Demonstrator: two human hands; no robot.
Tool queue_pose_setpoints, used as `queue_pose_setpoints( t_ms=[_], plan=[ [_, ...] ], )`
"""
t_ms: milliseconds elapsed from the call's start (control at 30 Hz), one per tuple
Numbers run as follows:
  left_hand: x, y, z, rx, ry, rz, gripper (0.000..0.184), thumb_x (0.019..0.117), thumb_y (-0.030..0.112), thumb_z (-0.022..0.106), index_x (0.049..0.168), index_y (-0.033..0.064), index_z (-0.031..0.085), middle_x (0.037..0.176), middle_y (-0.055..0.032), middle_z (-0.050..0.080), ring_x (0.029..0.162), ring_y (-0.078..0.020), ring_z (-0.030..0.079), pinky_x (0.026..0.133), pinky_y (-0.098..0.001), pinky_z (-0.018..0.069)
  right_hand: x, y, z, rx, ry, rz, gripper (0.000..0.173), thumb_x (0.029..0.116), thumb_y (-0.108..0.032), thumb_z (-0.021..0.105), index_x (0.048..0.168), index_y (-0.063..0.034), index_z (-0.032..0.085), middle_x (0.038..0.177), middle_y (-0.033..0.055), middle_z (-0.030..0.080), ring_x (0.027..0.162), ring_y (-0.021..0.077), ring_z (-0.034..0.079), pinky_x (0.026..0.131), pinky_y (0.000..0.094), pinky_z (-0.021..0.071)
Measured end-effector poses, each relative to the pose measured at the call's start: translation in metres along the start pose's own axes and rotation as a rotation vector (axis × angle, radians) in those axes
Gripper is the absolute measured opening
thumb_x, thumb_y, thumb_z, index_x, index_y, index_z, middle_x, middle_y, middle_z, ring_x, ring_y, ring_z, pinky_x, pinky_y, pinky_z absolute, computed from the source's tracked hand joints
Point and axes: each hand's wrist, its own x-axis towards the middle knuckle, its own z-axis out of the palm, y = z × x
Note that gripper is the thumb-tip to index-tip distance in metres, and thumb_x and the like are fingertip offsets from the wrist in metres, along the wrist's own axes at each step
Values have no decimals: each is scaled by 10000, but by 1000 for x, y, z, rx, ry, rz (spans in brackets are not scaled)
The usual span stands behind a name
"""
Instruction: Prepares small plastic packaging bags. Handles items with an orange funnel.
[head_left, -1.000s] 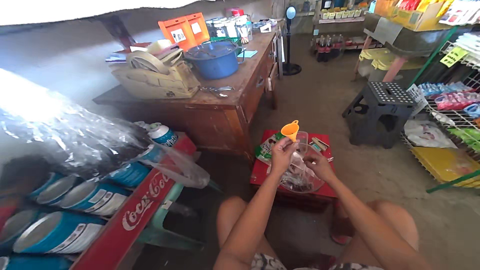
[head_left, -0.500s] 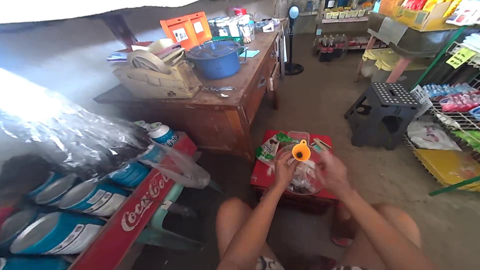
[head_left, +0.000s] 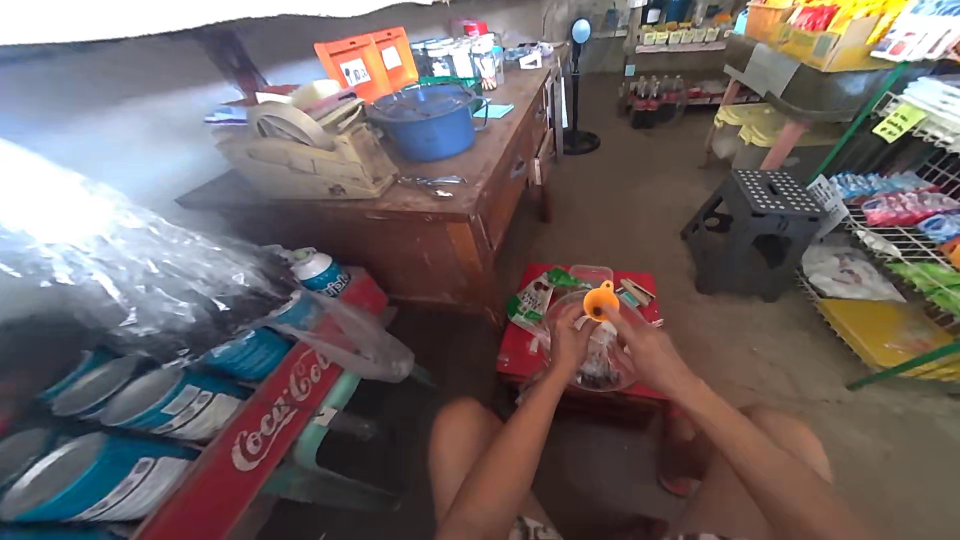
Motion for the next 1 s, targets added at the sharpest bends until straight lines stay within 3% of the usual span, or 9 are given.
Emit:
queue_pose_setpoints(
  t_ms=[133,233,400,500,633,733,867,967,1000],
  plan=[
    [6,-4,-3,6,39,52,225,885,38,719,1087,-58,742,1150,-194,721,1129,-219,678,1040,-374,514,7,-1,-4,-55,316,-84,409,967,-176,593,1319,33,581,775,96,701,609,175,642,601,322,563],
    [2,-2,-1,32,24,56,206,893,47,709,1071,-51,748,1146,-188,722,1125,-219,677,1032,-376,514,-4,3,7,-48,49,-51,517,940,-103,612,1438,23,554,756,153,712,628,328,696,624,510,586],
    [6,0,-3,4,33,38,204,895,53,718,1067,-52,745,1105,-169,733,1080,-179,690,1012,-338,528,2,-4,-6,-43,265,-44,424,968,-170,584,1338,36,566,798,109,710,626,197,651,605,347,566],
    [9,2,-1,-34,-10,-16,197,905,52,721,1065,-61,730,1055,-147,742,1019,-132,709,971,-301,560,3,-1,-5,-17,-94,27,561,963,-88,567,1516,-31,491,798,174,717,641,361,692,624,556,570],
    [15,11,-7,-71,-10,-88,201,920,73,718,1083,-46,723,1040,-120,749,992,-108,712,948,-299,567,19,-5,-14,-69,254,-46,422,968,-110,568,1349,71,591,758,123,701,594,218,649,586,374,566],
    [18,17,-6,-64,-58,-131,180,928,63,707,1065,-53,720,1016,-114,754,966,-105,717,932,-295,570,18,-4,-12,-48,-138,62,567,973,-82,540,1536,-57,470,850,184,729,699,376,703,673,574,566],
    [29,25,-12,-27,-82,-159,178,936,91,707,1060,-37,719,993,-92,753,929,-93,715,899,-304,579,34,-5,-20,-73,271,-29,480,938,-92,579,1382,88,561,739,122,697,583,225,650,569,381,562],
    [33,32,-10,25,-119,-146,165,943,84,702,1056,-32,730,1019,-108,756,979,-123,715,944,-331,562,39,-3,-24,-27,-133,84,555,988,-106,539,1535,-56,464,861,179,724,728,364,702,711,560,569],
    [38,33,-10,38,-130,-132,165,947,95,698,1055,-25,731,1019,-103,756,980,-121,714,947,-331,561,44,-1,-29,-7,-84,110,534,974,-123,562,1503,-63,516,810,167,722,675,345,696,663,546,568]
  ],
)
